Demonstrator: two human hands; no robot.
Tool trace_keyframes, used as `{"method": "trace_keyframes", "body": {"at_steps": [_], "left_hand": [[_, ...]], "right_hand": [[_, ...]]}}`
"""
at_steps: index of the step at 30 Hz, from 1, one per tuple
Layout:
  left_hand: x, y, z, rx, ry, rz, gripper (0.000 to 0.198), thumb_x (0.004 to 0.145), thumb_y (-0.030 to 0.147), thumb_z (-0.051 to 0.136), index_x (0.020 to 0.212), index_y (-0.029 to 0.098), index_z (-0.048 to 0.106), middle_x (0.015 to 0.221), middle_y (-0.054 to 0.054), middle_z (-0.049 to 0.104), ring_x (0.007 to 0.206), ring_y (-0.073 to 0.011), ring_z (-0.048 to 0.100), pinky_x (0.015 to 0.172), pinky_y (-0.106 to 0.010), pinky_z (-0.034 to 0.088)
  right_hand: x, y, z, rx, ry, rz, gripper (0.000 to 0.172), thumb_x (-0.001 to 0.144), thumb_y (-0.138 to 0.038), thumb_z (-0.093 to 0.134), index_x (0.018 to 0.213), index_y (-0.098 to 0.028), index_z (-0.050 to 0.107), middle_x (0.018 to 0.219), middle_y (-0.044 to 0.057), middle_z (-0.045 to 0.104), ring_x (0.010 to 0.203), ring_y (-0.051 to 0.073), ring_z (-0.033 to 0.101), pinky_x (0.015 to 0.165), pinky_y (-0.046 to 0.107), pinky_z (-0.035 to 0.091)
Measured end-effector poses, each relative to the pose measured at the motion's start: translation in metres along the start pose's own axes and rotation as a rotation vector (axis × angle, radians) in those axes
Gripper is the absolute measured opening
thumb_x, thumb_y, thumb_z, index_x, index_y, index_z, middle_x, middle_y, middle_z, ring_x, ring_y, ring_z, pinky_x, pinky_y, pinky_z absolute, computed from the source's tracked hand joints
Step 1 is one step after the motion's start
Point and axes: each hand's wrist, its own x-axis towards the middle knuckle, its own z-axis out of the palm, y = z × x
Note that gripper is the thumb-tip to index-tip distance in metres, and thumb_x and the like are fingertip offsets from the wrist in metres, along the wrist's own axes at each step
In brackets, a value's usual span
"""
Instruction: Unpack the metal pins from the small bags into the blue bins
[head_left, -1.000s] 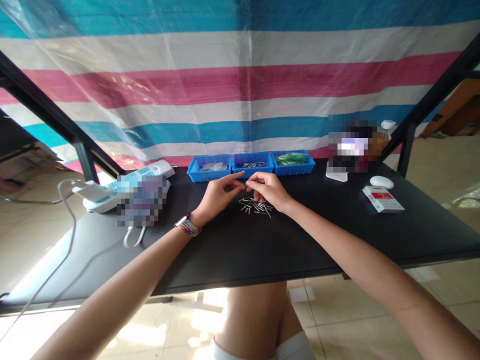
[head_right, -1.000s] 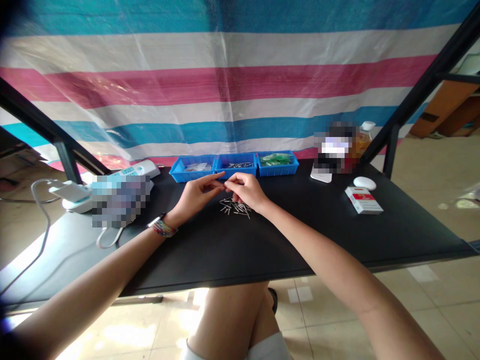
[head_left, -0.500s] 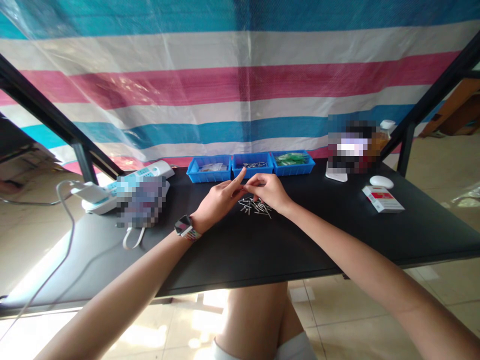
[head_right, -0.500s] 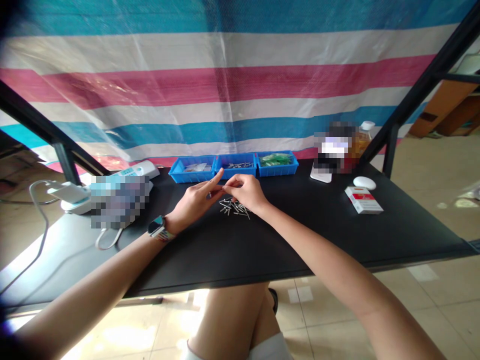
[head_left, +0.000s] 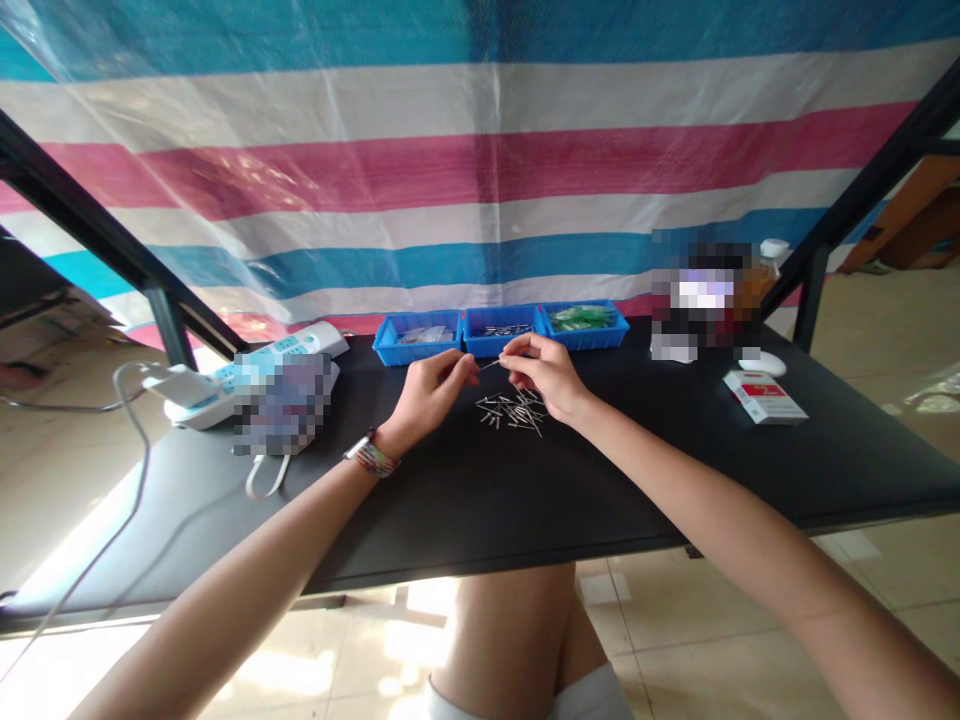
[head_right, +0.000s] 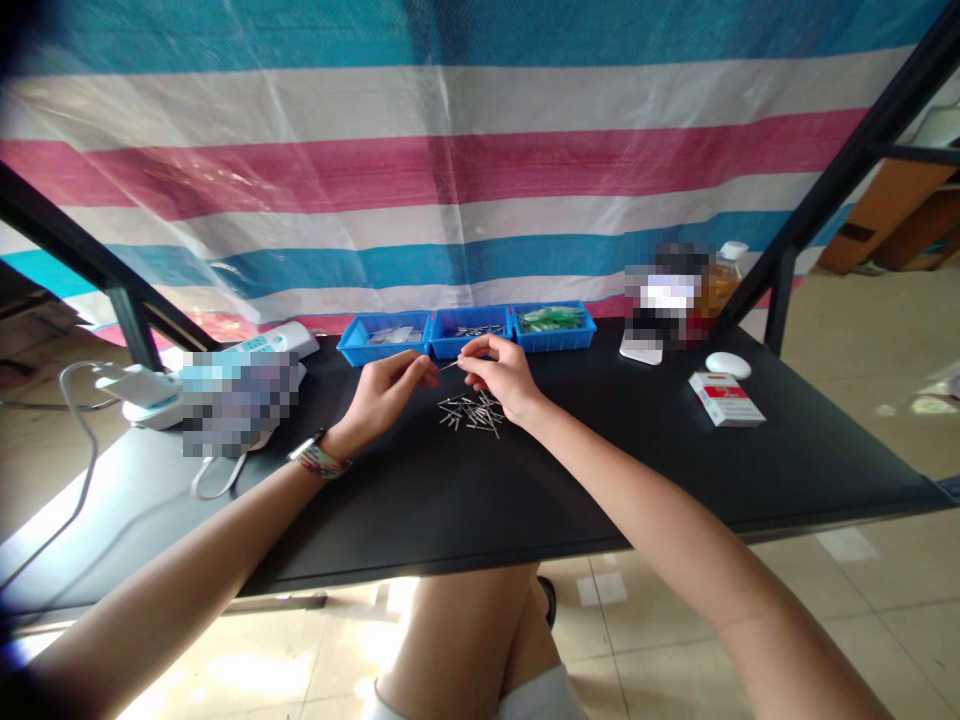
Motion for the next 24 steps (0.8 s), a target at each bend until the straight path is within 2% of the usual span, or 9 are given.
{"method": "trace_keyframes", "body": {"at_steps": [2, 5, 11, 16, 24], "left_hand": [[0.0044, -0.0037, -0.0004, -0.156, -0.02, -0.081, 0.054, 0.103, 0.065, 0.055, 0.085, 0.017, 0.074, 0.077, -0.008, 0.077, 0.072, -0.0198, 0.068, 0.069, -0.03, 0.052], [0.0089, -0.0065, -0.0013, -0.26, -0.062, -0.136, 0.051, 0.096, 0.064, 0.064, 0.083, 0.017, 0.074, 0.074, -0.007, 0.075, 0.067, -0.0177, 0.064, 0.064, -0.029, 0.048], [0.0102, -0.0061, -0.0022, -0.341, -0.108, -0.201, 0.045, 0.091, 0.061, 0.071, 0.082, 0.017, 0.075, 0.073, -0.006, 0.072, 0.066, -0.0158, 0.062, 0.061, -0.027, 0.045], [0.0106, -0.0056, -0.0018, -0.359, -0.073, -0.183, 0.045, 0.088, 0.06, 0.073, 0.076, 0.018, 0.069, 0.07, -0.003, 0.067, 0.064, -0.0145, 0.058, 0.062, -0.027, 0.045], [0.0103, -0.0017, -0.0023, -0.42, -0.075, -0.215, 0.038, 0.086, 0.054, 0.075, 0.077, 0.017, 0.07, 0.071, -0.003, 0.067, 0.064, -0.0141, 0.058, 0.061, -0.027, 0.045]], "right_hand": [[0.0013, -0.0003, -0.002, 0.009, 0.013, -0.001, 0.04, 0.058, -0.037, 0.095, 0.082, -0.02, 0.068, 0.08, -0.003, 0.069, 0.057, 0.008, 0.06, 0.049, 0.019, 0.046], [0.0018, -0.0001, -0.003, 0.022, 0.01, -0.007, 0.04, 0.059, -0.037, 0.095, 0.083, -0.02, 0.068, 0.08, -0.004, 0.069, 0.057, 0.007, 0.059, 0.05, 0.019, 0.046], [0.0009, 0.0002, -0.0017, 0.045, -0.02, -0.038, 0.037, 0.06, -0.037, 0.094, 0.084, -0.02, 0.07, 0.081, -0.004, 0.07, 0.056, 0.007, 0.058, 0.052, 0.02, 0.046], [0.0014, 0.0016, -0.0018, 0.027, -0.013, -0.035, 0.039, 0.061, -0.039, 0.094, 0.085, -0.021, 0.069, 0.083, -0.003, 0.071, 0.056, 0.007, 0.057, 0.052, 0.021, 0.046], [0.0017, 0.0015, -0.0029, 0.034, -0.029, -0.051, 0.035, 0.062, -0.036, 0.092, 0.085, -0.02, 0.071, 0.085, -0.002, 0.073, 0.056, 0.006, 0.057, 0.051, 0.02, 0.045]]}}
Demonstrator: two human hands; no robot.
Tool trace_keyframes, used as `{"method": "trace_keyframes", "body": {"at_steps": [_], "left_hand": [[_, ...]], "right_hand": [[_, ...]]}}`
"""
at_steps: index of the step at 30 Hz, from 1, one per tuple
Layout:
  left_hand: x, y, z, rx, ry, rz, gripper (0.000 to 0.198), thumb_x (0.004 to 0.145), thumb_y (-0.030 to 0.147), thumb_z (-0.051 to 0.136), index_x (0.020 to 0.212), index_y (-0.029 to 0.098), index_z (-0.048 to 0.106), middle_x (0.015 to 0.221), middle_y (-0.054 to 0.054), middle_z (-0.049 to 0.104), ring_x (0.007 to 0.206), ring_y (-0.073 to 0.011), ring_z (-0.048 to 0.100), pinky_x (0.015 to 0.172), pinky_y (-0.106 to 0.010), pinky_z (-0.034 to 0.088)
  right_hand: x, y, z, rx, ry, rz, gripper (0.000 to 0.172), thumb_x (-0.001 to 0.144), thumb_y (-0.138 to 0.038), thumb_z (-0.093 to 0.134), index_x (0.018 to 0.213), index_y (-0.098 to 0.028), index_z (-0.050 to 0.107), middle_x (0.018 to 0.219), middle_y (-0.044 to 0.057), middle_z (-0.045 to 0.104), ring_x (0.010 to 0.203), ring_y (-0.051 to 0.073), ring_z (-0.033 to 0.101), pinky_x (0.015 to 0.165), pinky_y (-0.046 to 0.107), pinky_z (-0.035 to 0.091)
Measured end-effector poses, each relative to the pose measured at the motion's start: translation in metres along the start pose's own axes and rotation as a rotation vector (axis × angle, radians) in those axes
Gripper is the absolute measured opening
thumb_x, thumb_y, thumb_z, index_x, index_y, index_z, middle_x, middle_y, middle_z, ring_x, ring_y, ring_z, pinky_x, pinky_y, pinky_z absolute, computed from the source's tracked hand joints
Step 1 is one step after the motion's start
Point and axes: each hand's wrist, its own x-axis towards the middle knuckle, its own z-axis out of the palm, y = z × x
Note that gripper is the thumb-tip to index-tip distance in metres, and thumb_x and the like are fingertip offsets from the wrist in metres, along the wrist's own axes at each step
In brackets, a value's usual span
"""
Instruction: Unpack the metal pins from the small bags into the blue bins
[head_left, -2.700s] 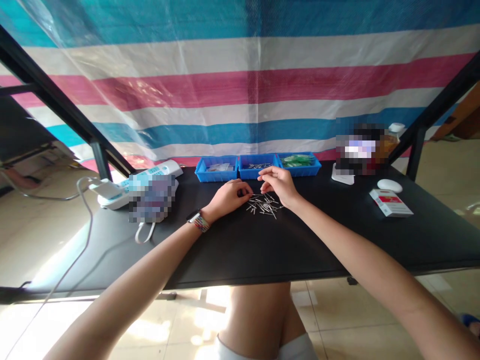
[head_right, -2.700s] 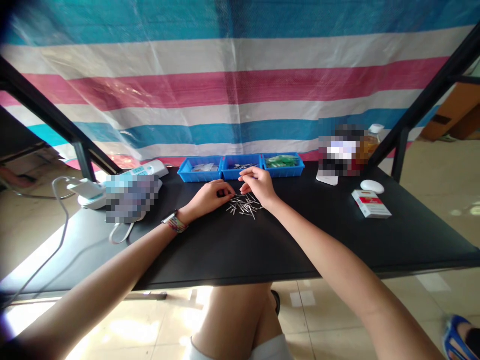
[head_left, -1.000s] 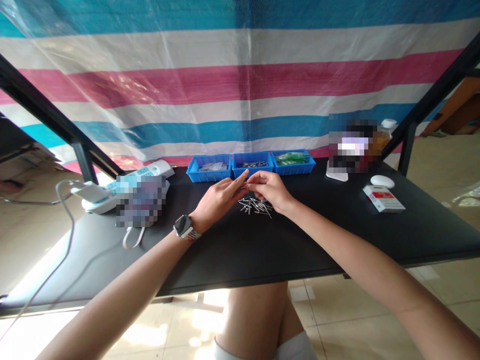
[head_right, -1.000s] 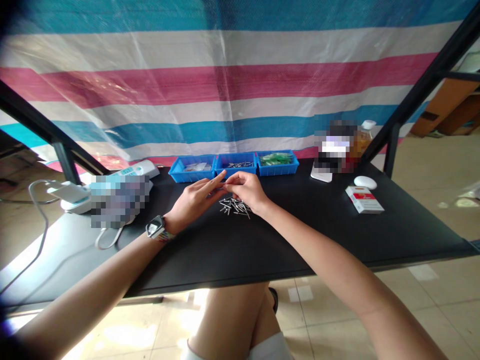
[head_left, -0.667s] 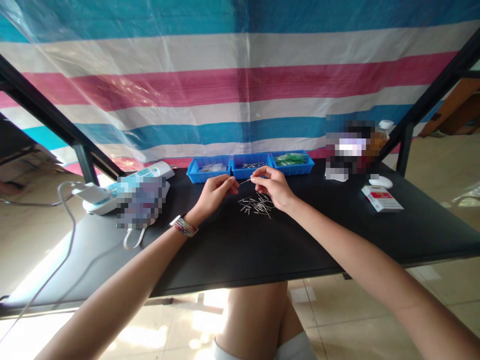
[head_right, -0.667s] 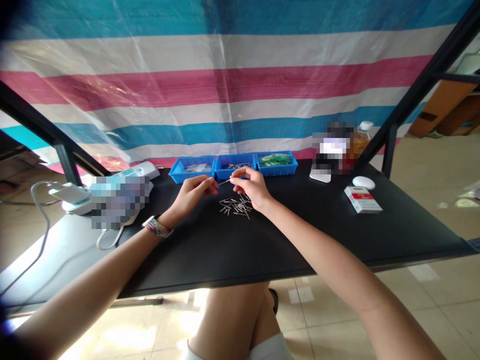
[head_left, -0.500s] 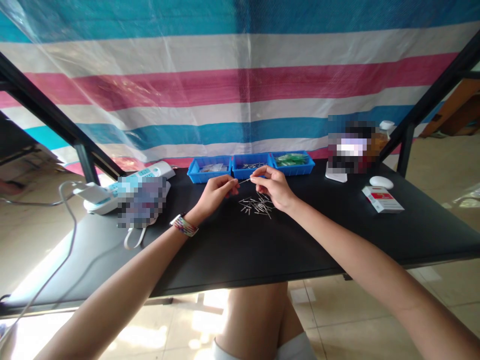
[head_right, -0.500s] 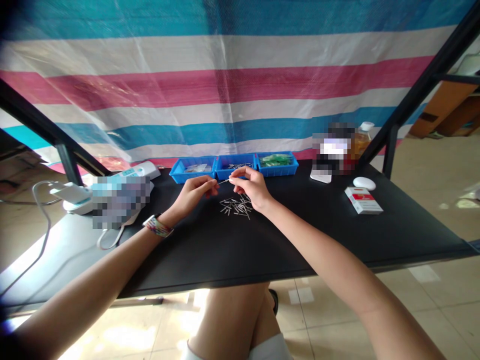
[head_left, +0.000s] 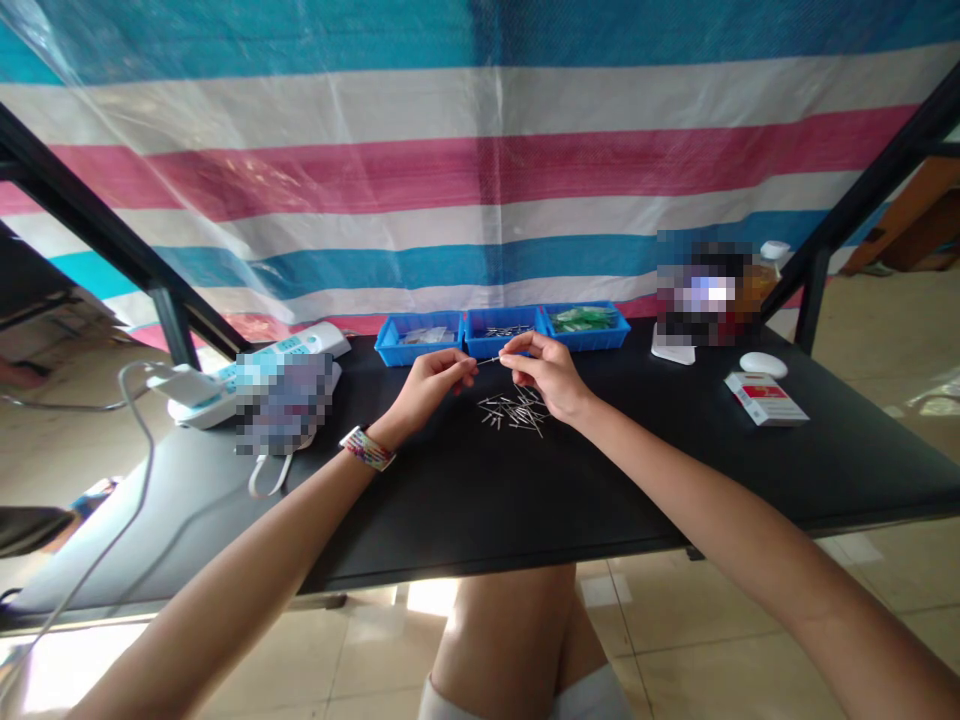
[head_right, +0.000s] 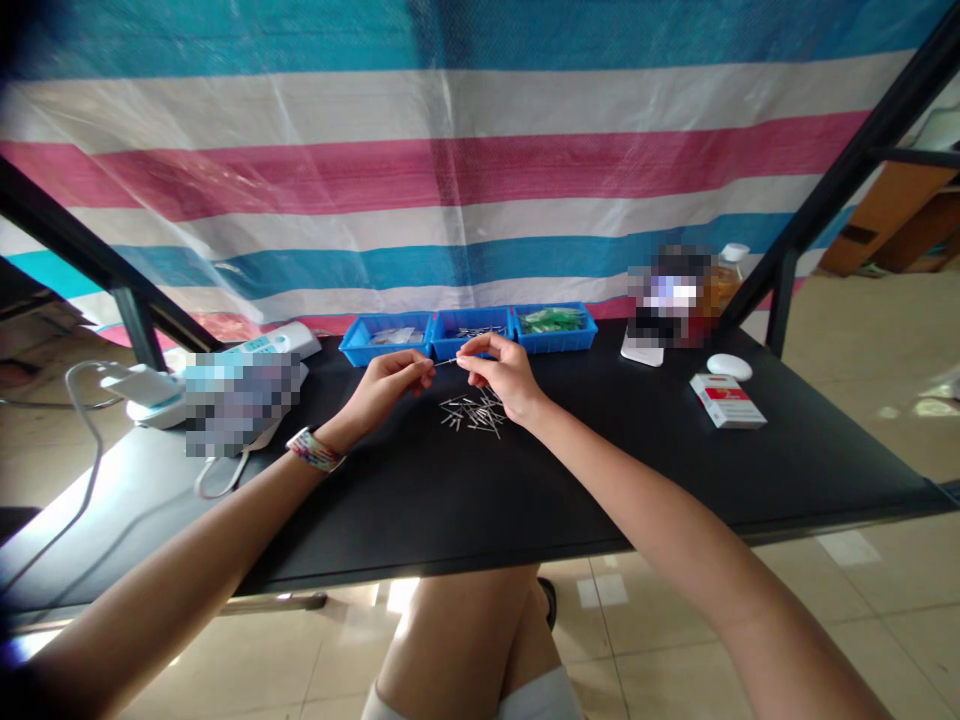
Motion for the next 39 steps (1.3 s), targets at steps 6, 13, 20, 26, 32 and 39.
{"method": "trace_keyframes", "body": {"at_steps": [6, 13, 20, 26, 32, 39], "left_hand": [[0.0, 0.0, 0.002, -0.062, 0.026, 0.038, 0.028, 0.079, 0.043, 0.082, 0.079, 0.017, 0.07, 0.073, -0.001, 0.065, 0.065, -0.0125, 0.056, 0.06, -0.026, 0.043], [-0.001, -0.001, 0.001, -0.059, 0.084, 0.055, 0.028, 0.077, 0.04, 0.085, 0.081, 0.017, 0.07, 0.077, -0.001, 0.067, 0.068, -0.0125, 0.056, 0.061, -0.025, 0.041], [0.0, -0.003, -0.002, -0.071, 0.021, -0.017, 0.033, 0.085, 0.049, 0.078, 0.088, 0.017, 0.071, 0.076, -0.002, 0.066, 0.068, -0.0139, 0.059, 0.058, -0.024, 0.041], [0.0, -0.004, 0.001, -0.033, -0.032, -0.077, 0.046, 0.089, 0.06, 0.073, 0.075, 0.016, 0.069, 0.066, -0.002, 0.062, 0.06, -0.0124, 0.054, 0.054, -0.024, 0.037], [0.0, -0.004, 0.001, -0.03, -0.014, -0.023, 0.039, 0.084, 0.053, 0.08, 0.076, 0.016, 0.07, 0.067, -0.001, 0.062, 0.059, -0.0111, 0.052, 0.054, -0.024, 0.036], [0.002, -0.01, -0.001, -0.01, 0.004, 0.035, 0.033, 0.08, 0.047, 0.085, 0.084, 0.016, 0.074, 0.074, -0.001, 0.065, 0.061, -0.0107, 0.051, 0.054, -0.023, 0.036]], "right_hand": [[-0.002, -0.001, 0.001, 0.039, -0.012, 0.086, 0.033, 0.064, -0.033, 0.091, 0.086, -0.02, 0.071, 0.079, -0.004, 0.069, 0.06, 0.008, 0.062, 0.051, 0.018, 0.051], [-0.002, 0.0, 0.002, 0.092, -0.082, 0.236, 0.022, 0.076, -0.031, 0.085, 0.084, -0.019, 0.068, 0.075, -0.001, 0.07, 0.057, 0.011, 0.064, 0.046, 0.021, 0.055], [-0.003, 0.0, 0.002, 0.064, -0.069, 0.133, 0.028, 0.065, -0.025, 0.088, 0.085, -0.018, 0.071, 0.074, -0.002, 0.066, 0.062, 0.011, 0.066, 0.05, 0.021, 0.058], [-0.005, -0.001, 0.001, 0.026, -0.089, 0.073, 0.034, 0.062, -0.026, 0.092, 0.088, -0.018, 0.072, 0.087, -0.002, 0.069, 0.062, 0.009, 0.065, 0.051, 0.019, 0.056], [-0.004, 0.0, 0.001, -0.014, -0.075, 0.074, 0.032, 0.065, -0.027, 0.088, 0.089, -0.018, 0.071, 0.086, -0.002, 0.068, 0.062, 0.009, 0.065, 0.051, 0.02, 0.056], [-0.004, 0.0, 0.001, 0.023, -0.067, 0.167, 0.022, 0.072, -0.03, 0.08, 0.086, -0.019, 0.068, 0.08, -0.001, 0.066, 0.06, 0.011, 0.065, 0.047, 0.021, 0.056]]}}
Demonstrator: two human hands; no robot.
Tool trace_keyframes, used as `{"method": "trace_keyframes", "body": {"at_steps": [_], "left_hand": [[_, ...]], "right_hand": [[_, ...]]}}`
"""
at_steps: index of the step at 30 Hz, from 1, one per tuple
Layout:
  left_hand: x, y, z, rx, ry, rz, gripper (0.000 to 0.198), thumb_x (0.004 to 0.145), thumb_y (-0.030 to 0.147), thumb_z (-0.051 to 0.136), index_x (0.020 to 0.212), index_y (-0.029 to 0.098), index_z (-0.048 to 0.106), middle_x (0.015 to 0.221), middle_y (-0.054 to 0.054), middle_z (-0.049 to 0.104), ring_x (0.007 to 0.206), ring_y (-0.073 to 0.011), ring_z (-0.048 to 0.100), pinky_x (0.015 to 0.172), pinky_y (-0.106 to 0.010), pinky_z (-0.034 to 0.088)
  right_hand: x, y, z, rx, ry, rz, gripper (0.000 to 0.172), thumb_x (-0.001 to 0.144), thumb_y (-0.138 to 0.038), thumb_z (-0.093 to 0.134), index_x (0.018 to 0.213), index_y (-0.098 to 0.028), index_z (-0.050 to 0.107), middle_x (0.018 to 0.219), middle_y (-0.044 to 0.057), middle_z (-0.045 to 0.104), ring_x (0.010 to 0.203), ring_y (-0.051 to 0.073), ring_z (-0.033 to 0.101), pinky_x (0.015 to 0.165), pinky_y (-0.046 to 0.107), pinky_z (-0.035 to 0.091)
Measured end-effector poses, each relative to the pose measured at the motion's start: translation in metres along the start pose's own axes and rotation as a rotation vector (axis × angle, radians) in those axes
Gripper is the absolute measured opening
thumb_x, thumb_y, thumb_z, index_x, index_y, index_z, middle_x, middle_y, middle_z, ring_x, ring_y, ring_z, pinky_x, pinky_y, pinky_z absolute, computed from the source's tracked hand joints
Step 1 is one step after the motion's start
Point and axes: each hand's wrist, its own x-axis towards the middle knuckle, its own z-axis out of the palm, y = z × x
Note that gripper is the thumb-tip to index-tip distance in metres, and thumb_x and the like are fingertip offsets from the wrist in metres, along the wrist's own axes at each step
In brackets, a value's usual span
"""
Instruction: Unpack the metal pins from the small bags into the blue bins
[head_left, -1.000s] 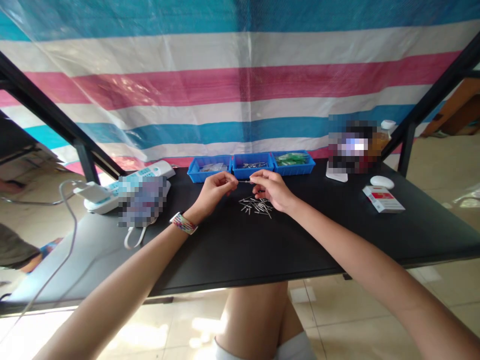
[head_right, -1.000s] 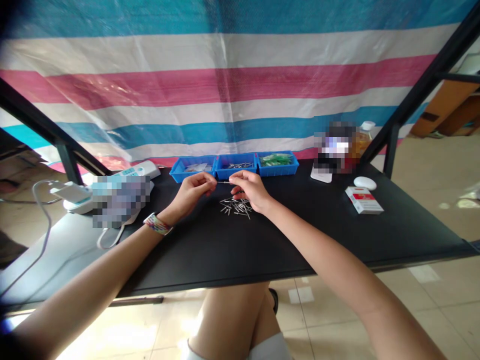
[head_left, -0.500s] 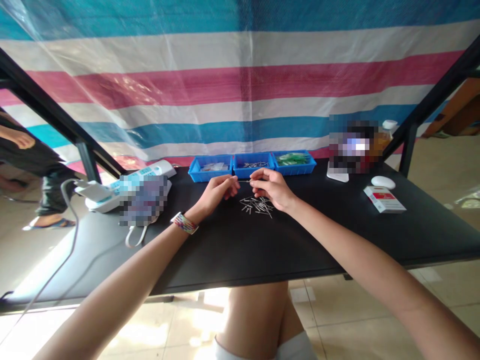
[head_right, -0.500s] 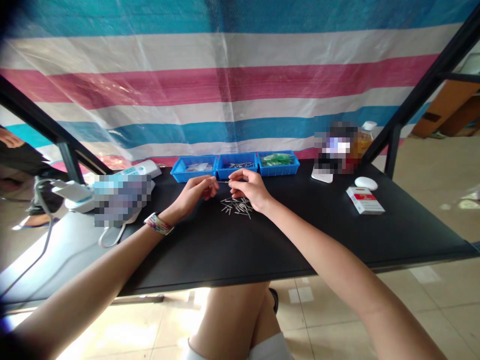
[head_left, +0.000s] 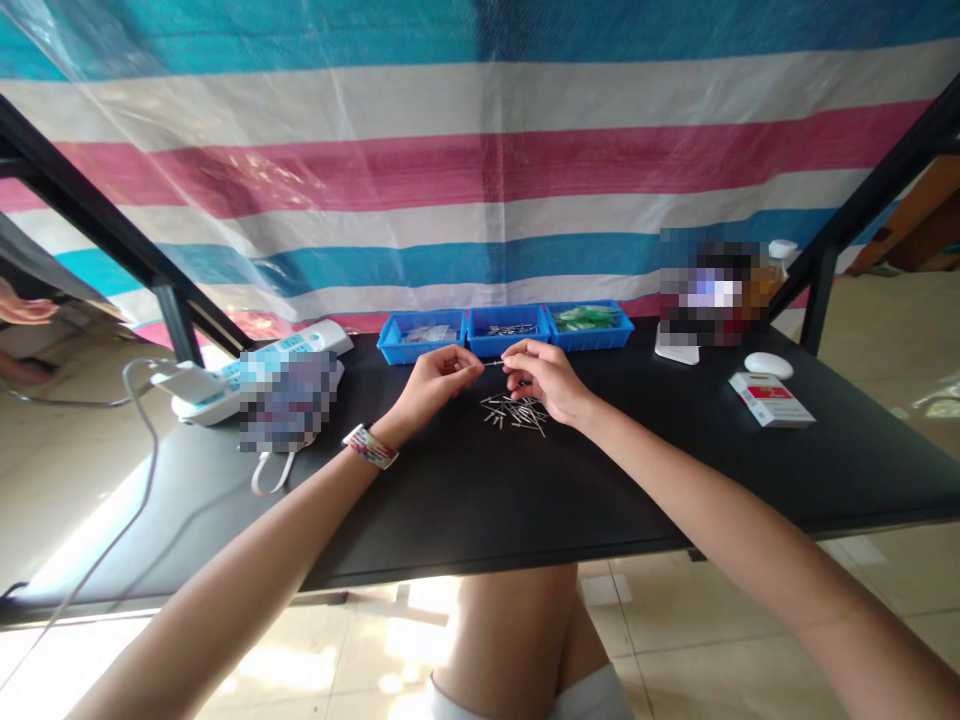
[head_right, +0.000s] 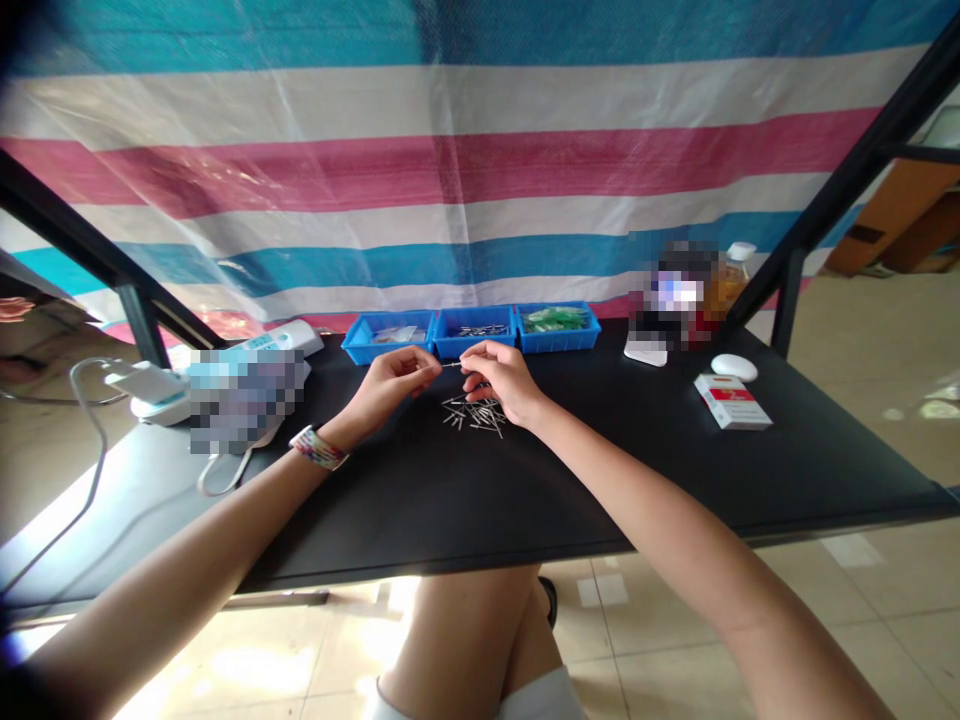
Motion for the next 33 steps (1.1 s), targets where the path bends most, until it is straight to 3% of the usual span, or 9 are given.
{"method": "trace_keyframes", "body": {"at_steps": [7, 10, 14, 16, 19, 22, 28, 33], "left_hand": [[-0.001, 0.002, 0.0, -0.047, -0.019, -0.042, 0.03, 0.08, 0.042, 0.083, 0.089, 0.016, 0.071, 0.075, 0.0, 0.064, 0.063, -0.011, 0.053, 0.055, -0.023, 0.037], [-0.001, 0.0, -0.001, -0.043, -0.016, -0.059, 0.024, 0.084, 0.039, 0.073, 0.093, 0.017, 0.07, 0.075, 0.0, 0.066, 0.066, -0.0137, 0.058, 0.057, -0.024, 0.039], [-0.002, -0.007, -0.002, 0.279, -0.076, 0.054, 0.015, 0.081, 0.028, 0.068, 0.09, 0.018, 0.074, 0.08, -0.003, 0.071, 0.073, -0.0165, 0.062, 0.067, -0.028, 0.046], [-0.003, -0.01, -0.002, 0.467, -0.126, 0.126, 0.015, 0.08, 0.024, 0.068, 0.092, 0.019, 0.077, 0.086, -0.003, 0.073, 0.077, -0.0174, 0.064, 0.072, -0.03, 0.05], [-0.004, -0.012, -0.002, 0.646, -0.201, 0.211, 0.017, 0.081, 0.022, 0.07, 0.095, 0.021, 0.079, 0.093, -0.004, 0.074, 0.083, -0.0193, 0.066, 0.077, -0.031, 0.053], [-0.005, -0.012, -0.002, 0.718, -0.236, 0.252, 0.017, 0.083, 0.022, 0.07, 0.097, 0.021, 0.079, 0.094, -0.004, 0.074, 0.086, -0.0203, 0.067, 0.08, -0.033, 0.053], [-0.003, -0.015, -0.002, 0.62, -0.233, 0.24, 0.014, 0.084, 0.021, 0.067, 0.093, 0.021, 0.077, 0.09, -0.004, 0.075, 0.08, -0.0186, 0.065, 0.077, -0.031, 0.051], [0.002, -0.024, -0.004, 0.382, -0.115, 0.106, 0.014, 0.084, 0.031, 0.073, 0.092, 0.02, 0.073, 0.081, -0.002, 0.071, 0.07, -0.0154, 0.061, 0.064, -0.026, 0.046]], "right_hand": [[0.0, 0.0, 0.002, -0.025, -0.039, -0.07, 0.023, 0.068, -0.026, 0.084, 0.078, -0.019, 0.065, 0.069, -0.004, 0.063, 0.059, 0.011, 0.064, 0.048, 0.021, 0.058], [0.008, -0.003, -0.002, -0.016, 0.039, -0.169, 0.025, 0.071, -0.03, 0.087, 0.081, -0.019, 0.067, 0.072, -0.003, 0.065, 0.057, 0.011, 0.064, 0.051, 0.023, 0.061], [0.019, -0.007, -0.017, -0.052, 0.157, -0.213, 0.037, 0.077, -0.03, 0.084, 0.111, -0.021, 0.074, 0.097, 0.003, 0.077, 0.054, 0.011, 0.068, 0.048, 0.025, 0.062], [0.021, -0.005, -0.024, -0.119, 0.18, -0.195, 0.042, 0.077, -0.027, 0.082, 0.118, -0.021, 0.075, 0.096, 0.003, 0.077, 0.051, 0.011, 0.066, 0.043, 0.023, 0.057], [0.021, -0.001, -0.029, -0.247, 0.194, -0.235, 0.032, 0.077, -0.026, 0.077, 0.107, -0.017, 0.079, 0.081, 0.001, 0.072, 0.045, 0.009, 0.06, 0.038, 0.02, 0.049], [0.019, 0.003, -0.026, -0.342, 0.179, -0.301, 0.021, 0.077, -0.029, 0.075, 0.094, -0.017, 0.078, 0.079, 0.001, 0.071, 0.044, 0.009, 0.059, 0.037, 0.02, 0.047], [0.015, 0.007, -0.018, -0.38, 0.115, -0.318, 0.014, 0.076, -0.028, 0.071, 0.085, -0.018, 0.074, 0.081, 0.002, 0.072, 0.046, 0.01, 0.062, 0.038, 0.02, 0.048], [0.013, 0.009, -0.016, -0.386, 0.091, -0.298, 0.013, 0.076, -0.028, 0.071, 0.084, -0.019, 0.075, 0.082, 0.003, 0.073, 0.048, 0.01, 0.063, 0.04, 0.02, 0.048]]}}
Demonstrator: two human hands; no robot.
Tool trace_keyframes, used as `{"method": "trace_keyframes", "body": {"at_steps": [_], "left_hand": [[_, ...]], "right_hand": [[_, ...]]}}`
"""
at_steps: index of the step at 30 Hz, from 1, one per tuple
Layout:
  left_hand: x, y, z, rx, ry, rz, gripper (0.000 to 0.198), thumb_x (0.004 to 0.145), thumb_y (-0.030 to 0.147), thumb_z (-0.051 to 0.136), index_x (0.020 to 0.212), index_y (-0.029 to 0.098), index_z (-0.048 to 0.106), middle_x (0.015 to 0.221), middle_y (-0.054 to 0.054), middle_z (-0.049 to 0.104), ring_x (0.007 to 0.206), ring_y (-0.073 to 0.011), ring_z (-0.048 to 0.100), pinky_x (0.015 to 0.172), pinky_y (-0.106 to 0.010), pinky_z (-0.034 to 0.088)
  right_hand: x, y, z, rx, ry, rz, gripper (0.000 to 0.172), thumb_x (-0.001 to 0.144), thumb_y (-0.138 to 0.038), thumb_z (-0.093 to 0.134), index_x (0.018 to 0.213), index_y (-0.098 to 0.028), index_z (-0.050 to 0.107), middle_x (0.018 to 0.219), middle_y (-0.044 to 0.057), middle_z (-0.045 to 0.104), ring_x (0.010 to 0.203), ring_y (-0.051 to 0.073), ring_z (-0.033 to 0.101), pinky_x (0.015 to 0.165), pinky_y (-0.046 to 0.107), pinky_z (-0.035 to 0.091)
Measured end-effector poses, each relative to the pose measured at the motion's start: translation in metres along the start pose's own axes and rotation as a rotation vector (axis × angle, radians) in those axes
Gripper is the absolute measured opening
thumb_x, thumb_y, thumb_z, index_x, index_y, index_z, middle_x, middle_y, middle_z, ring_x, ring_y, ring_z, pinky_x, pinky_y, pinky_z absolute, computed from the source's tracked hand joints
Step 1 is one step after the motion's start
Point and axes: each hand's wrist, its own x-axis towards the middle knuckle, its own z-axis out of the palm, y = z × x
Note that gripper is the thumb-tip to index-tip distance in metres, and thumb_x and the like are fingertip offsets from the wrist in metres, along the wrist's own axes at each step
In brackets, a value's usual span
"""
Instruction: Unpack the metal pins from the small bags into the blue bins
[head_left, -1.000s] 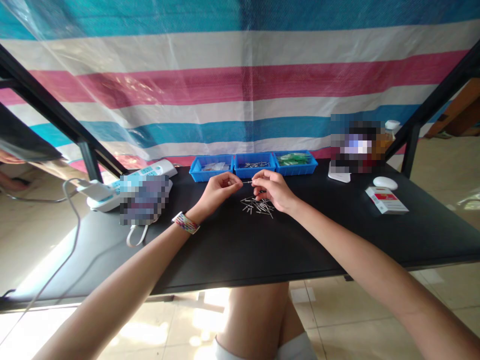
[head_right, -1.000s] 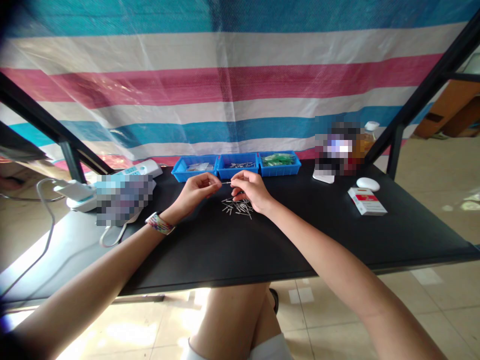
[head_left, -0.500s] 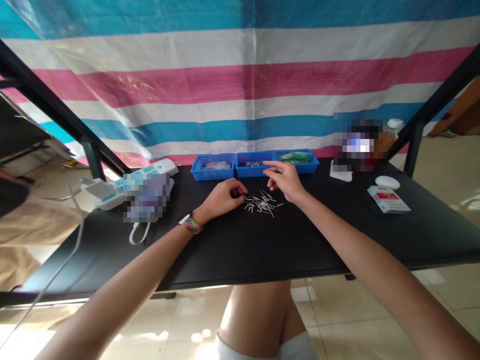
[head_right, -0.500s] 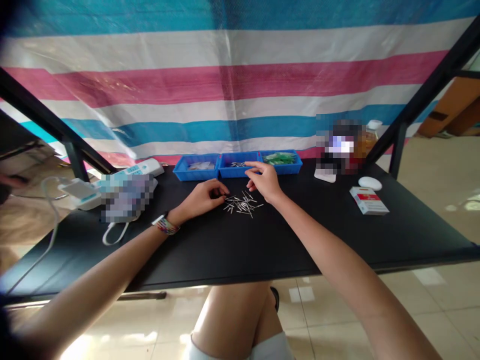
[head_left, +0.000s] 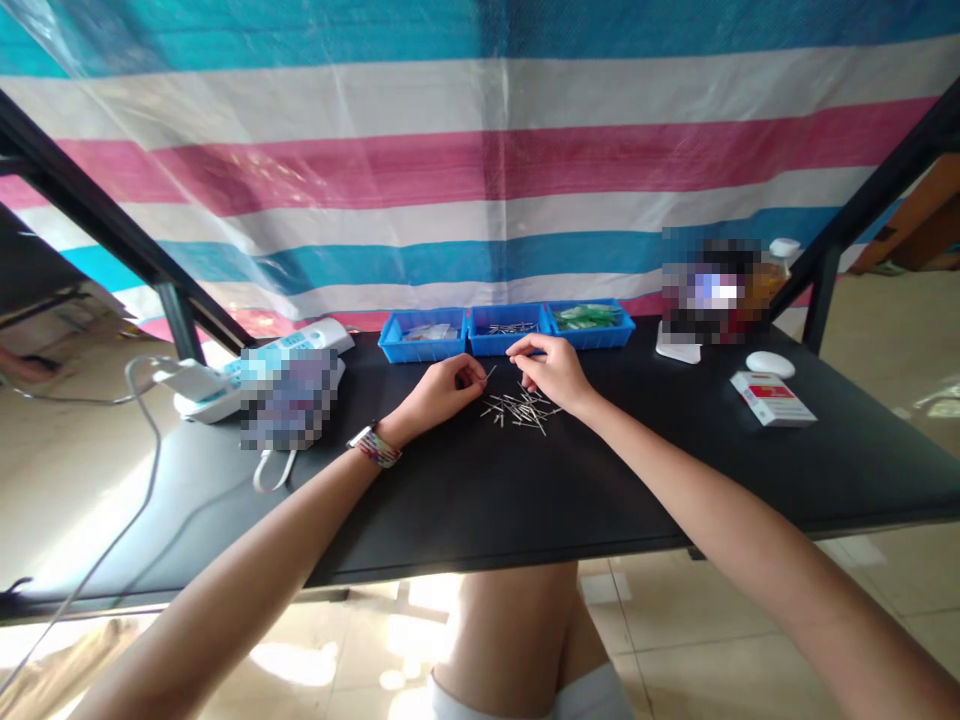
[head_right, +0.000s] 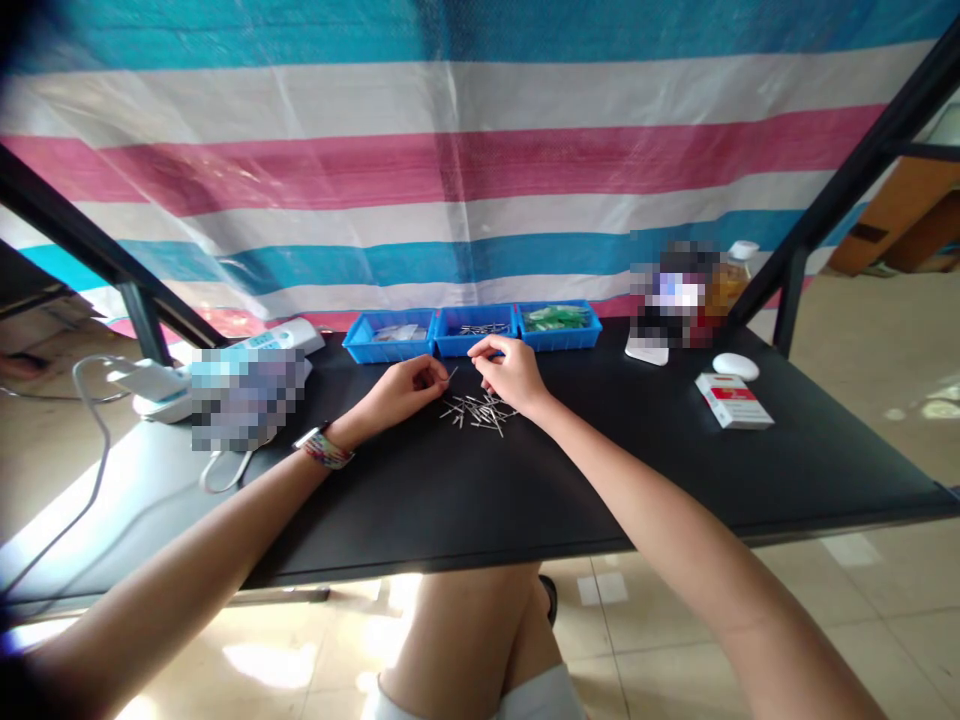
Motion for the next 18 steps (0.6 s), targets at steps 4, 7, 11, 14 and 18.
{"method": "trace_keyframes", "body": {"at_steps": [4, 7, 11, 14, 18], "left_hand": [[0.003, 0.003, -0.002, -0.211, 0.09, -0.043, 0.023, 0.081, 0.034, 0.079, 0.094, 0.017, 0.07, 0.08, -0.001, 0.07, 0.073, -0.0142, 0.064, 0.069, -0.025, 0.049], [0.003, 0.012, -0.004, -0.337, 0.102, -0.048, 0.038, 0.084, 0.039, 0.081, 0.113, 0.015, 0.073, 0.086, -0.003, 0.074, 0.081, -0.0165, 0.069, 0.078, -0.028, 0.053], [0.0, 0.022, -0.005, -0.38, 0.133, -0.005, 0.038, 0.087, 0.048, 0.083, 0.102, 0.015, 0.076, 0.096, -0.008, 0.078, 0.091, -0.0196, 0.072, 0.085, -0.031, 0.056], [-0.002, 0.027, -0.004, -0.418, 0.132, 0.011, 0.039, 0.083, 0.05, 0.088, 0.097, 0.016, 0.075, 0.098, -0.009, 0.079, 0.093, -0.0215, 0.075, 0.088, -0.034, 0.059], [-0.005, 0.029, -0.002, -0.41, 0.128, 0.001, 0.038, 0.082, 0.049, 0.09, 0.095, 0.017, 0.077, 0.101, -0.01, 0.081, 0.094, -0.0236, 0.076, 0.091, -0.037, 0.06]], "right_hand": [[-0.002, 0.0, 0.002, -0.015, -0.045, 0.014, 0.013, 0.077, -0.028, 0.072, 0.086, -0.02, 0.076, 0.082, 0.002, 0.073, 0.049, 0.01, 0.062, 0.041, 0.02, 0.049], [-0.004, -0.001, 0.004, -0.008, -0.124, 0.038, 0.013, 0.078, -0.029, 0.075, 0.088, -0.021, 0.076, 0.079, 0.001, 0.073, 0.049, 0.011, 0.062, 0.04, 0.021, 0.048], [-0.008, -0.007, 0.009, 0.056, -0.189, 0.102, 0.011, 0.078, -0.028, 0.077, 0.083, -0.019, 0.074, 0.077, 0.002, 0.073, 0.049, 0.011, 0.062, 0.041, 0.021, 0.05], [-0.01, -0.014, 0.01, 0.173, -0.238, 0.211, 0.016, 0.08, -0.032, 0.079, 0.084, -0.018, 0.074, 0.083, 0.004, 0.076, 0.051, 0.011, 0.065, 0.044, 0.022, 0.054], [-0.011, -0.017, 0.01, 0.265, -0.247, 0.298, 0.022, 0.081, -0.038, 0.081, 0.085, -0.018, 0.073, 0.083, 0.004, 0.075, 0.054, 0.01, 0.065, 0.045, 0.02, 0.056]]}}
